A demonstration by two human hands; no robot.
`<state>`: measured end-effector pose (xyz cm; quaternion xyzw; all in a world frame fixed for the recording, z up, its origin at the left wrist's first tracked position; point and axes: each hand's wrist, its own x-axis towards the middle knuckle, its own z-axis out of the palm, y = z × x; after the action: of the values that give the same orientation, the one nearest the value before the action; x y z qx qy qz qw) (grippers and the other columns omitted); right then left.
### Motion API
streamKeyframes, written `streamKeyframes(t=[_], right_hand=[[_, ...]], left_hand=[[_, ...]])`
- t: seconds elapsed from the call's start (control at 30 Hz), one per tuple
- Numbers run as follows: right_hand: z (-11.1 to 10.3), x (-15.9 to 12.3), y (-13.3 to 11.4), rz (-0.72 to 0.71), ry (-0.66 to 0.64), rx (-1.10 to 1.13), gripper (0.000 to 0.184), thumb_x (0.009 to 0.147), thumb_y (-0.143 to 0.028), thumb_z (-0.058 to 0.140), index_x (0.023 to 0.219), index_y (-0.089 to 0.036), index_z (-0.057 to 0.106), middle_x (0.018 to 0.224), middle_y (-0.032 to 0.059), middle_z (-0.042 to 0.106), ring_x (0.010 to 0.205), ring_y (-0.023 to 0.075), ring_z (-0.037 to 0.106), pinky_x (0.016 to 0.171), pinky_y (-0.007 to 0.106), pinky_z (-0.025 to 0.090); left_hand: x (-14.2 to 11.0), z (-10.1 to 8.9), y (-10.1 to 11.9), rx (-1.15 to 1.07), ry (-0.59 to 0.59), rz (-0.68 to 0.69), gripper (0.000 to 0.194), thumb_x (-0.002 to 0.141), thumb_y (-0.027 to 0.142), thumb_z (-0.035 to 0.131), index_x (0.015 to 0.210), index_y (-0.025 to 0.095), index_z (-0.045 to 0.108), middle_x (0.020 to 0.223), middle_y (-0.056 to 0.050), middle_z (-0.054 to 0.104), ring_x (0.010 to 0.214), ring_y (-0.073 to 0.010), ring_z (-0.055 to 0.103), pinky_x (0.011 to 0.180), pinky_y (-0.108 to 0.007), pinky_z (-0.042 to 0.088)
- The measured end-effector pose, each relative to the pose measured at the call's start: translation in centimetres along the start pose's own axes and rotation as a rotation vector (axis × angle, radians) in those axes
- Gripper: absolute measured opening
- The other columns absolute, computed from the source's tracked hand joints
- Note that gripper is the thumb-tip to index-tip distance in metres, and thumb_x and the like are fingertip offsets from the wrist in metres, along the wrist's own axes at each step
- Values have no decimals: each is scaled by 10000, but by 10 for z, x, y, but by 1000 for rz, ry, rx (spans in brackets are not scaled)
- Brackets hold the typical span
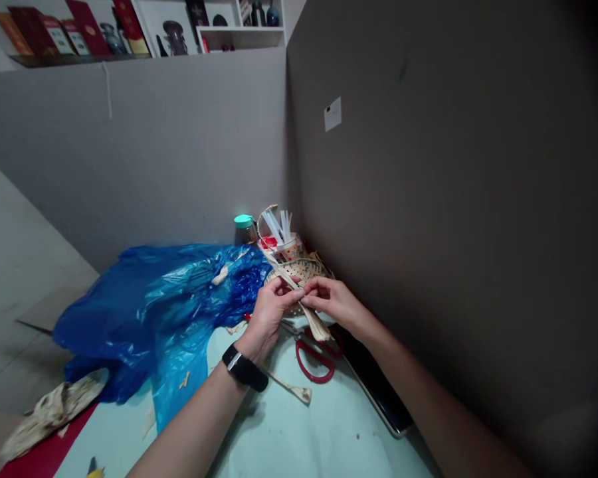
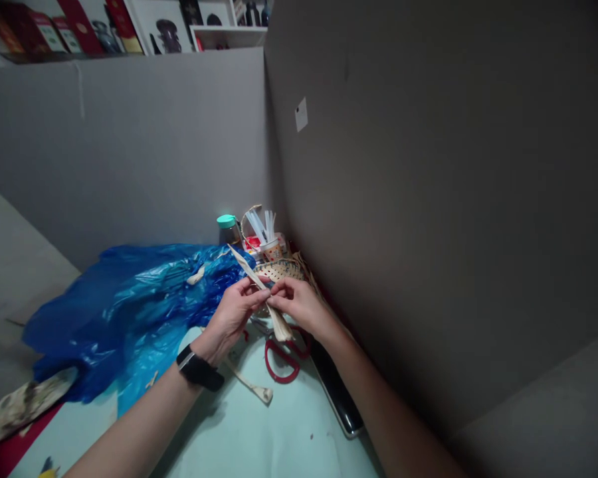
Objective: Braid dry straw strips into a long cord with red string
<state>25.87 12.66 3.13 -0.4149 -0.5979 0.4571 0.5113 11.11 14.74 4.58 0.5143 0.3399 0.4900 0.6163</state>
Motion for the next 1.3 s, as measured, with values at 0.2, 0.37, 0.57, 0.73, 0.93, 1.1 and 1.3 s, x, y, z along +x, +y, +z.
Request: streamKeyframes(t=[0.2,0.37,0.57,0.73,0.93,1.1,1.3], right_hand=[[-1,2,-4,-16,140,12,193,665,-312,675,761,-165,596,674,-21,590,634,124,543,614,243,414],[-1,3,1,20,160,-23,223,666,-343,658,790,-164,612,694,-4,614,645,140,566,610,251,424],[0,3,2,-20,145,-119,196,697,-328,631,780,-151,628,722,12,621,679,151,569,624,253,425],[6,-1,1,-1,34,-71,226,734,-358,625,830,-154,621,788,14,624,731,155,579,648,247,434],[9,-3,5,-79,5,-126,177,758,-329,613,790,-159,580,722,-7,577,678,140,539,627,239,408],[10,-3,4,-21,28,-83,195,724,-345,609,730,-155,567,678,-11,543,647,138,501,609,243,371],[14,-4,1,57,11,15,203,662,-343,643,673,-153,571,638,-19,518,622,129,465,604,247,335]], left_hand=[[0,-5,0,-27,18,-37,397,524,111,762,901,118,640,851,-51,679,749,-144,610,722,-266,456],[0,-8,-1,55,50,-100,250,546,135,716,784,109,646,706,-33,646,638,-138,576,636,-266,436],[-2,-10,1,123,80,-58,138,615,134,639,751,114,631,652,-8,599,584,-121,526,566,-248,399],[-7,-11,2,149,43,-5,156,642,147,638,795,120,627,690,-11,611,632,-135,548,597,-251,414],[-10,-8,1,220,-69,49,213,652,111,597,863,117,624,840,-60,662,797,-184,599,703,-272,456],[-9,-7,0,318,-69,85,225,636,99,570,856,113,615,872,-70,665,819,-196,594,752,-291,453],[-10,-7,3,482,-70,140,170,664,97,541,820,114,606,818,-53,636,834,-202,586,769,-297,448]])
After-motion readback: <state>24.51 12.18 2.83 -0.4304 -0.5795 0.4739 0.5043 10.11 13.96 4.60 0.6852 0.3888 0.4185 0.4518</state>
